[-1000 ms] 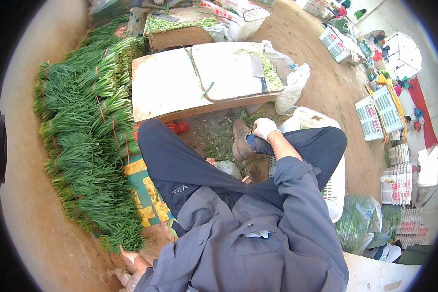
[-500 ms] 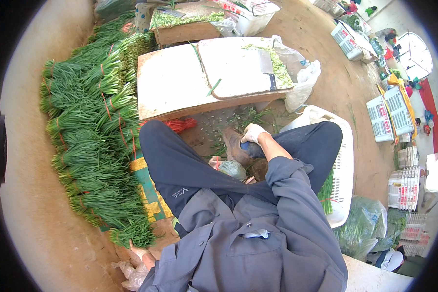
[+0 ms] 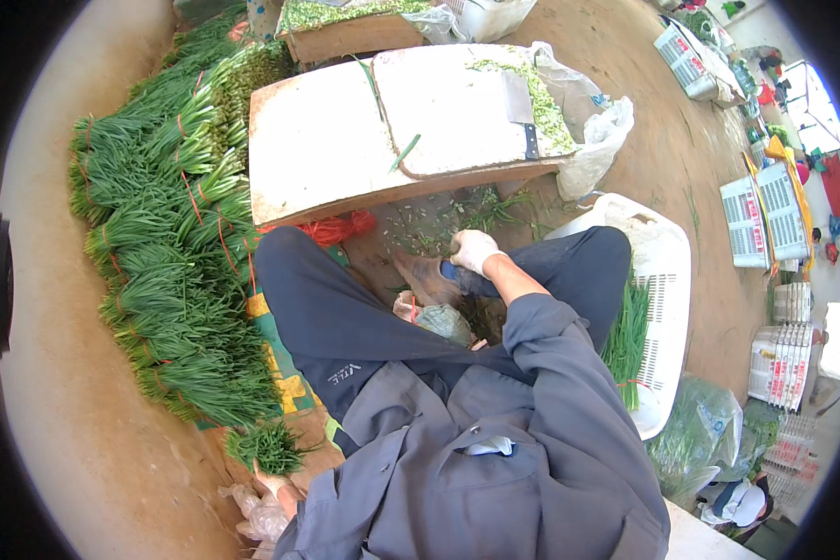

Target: The person bunches green stalks by hand, secures them with a red string, and trims the base of the bundle using a knife on a wooden board. They place the completed bundle into a white plastic crate already containing other bundles.

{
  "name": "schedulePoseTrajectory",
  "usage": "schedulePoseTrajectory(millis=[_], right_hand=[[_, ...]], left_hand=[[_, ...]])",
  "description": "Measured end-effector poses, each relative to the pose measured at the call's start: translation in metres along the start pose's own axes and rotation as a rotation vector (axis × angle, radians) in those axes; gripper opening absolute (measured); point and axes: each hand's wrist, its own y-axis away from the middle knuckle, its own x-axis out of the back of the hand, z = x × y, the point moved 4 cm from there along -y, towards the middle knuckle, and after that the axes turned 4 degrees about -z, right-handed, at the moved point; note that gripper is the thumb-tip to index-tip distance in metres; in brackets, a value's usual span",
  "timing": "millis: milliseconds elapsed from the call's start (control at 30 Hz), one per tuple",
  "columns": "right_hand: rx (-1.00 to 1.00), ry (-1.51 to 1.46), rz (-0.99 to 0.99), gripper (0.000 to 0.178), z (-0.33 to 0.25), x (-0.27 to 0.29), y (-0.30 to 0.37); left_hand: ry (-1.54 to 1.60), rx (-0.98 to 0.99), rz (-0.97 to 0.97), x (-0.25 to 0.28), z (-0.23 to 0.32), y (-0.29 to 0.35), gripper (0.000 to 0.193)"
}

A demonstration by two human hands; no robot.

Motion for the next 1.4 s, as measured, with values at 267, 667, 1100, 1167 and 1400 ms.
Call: schedulePoseTrajectory(millis=[267, 667, 1100, 1167, 1400], right_hand=[[0.115, -0.189, -0.226, 0.034, 0.009, -0.016, 0.004], [0.416, 0.058, -0.177, 0.037, -0.013, -0.014, 0.013], [0.631, 0.193, 0.047, 0.013, -0.026, -0.031, 0.020], [0.626, 0.180, 0.070, 0.014, -0.025, -0.026, 0.022], [0.260, -0.071, -0.027, 0.029, 0.005, -0.009, 0.010]], left_hand=[[0.001, 0.082, -0.064, -0.015, -0.019, -0.002, 0.065], [-0.069, 0.035, -0.073, -0.038, -0.001, 0.012, 0.064], [-0.098, 0.023, -0.095, -0.043, 0.003, 0.021, 0.063], [-0.099, 0.015, -0.103, -0.039, 0.003, 0.022, 0.063], [-0.093, -0.044, -0.131, -0.033, 0.026, 0.040, 0.063]])
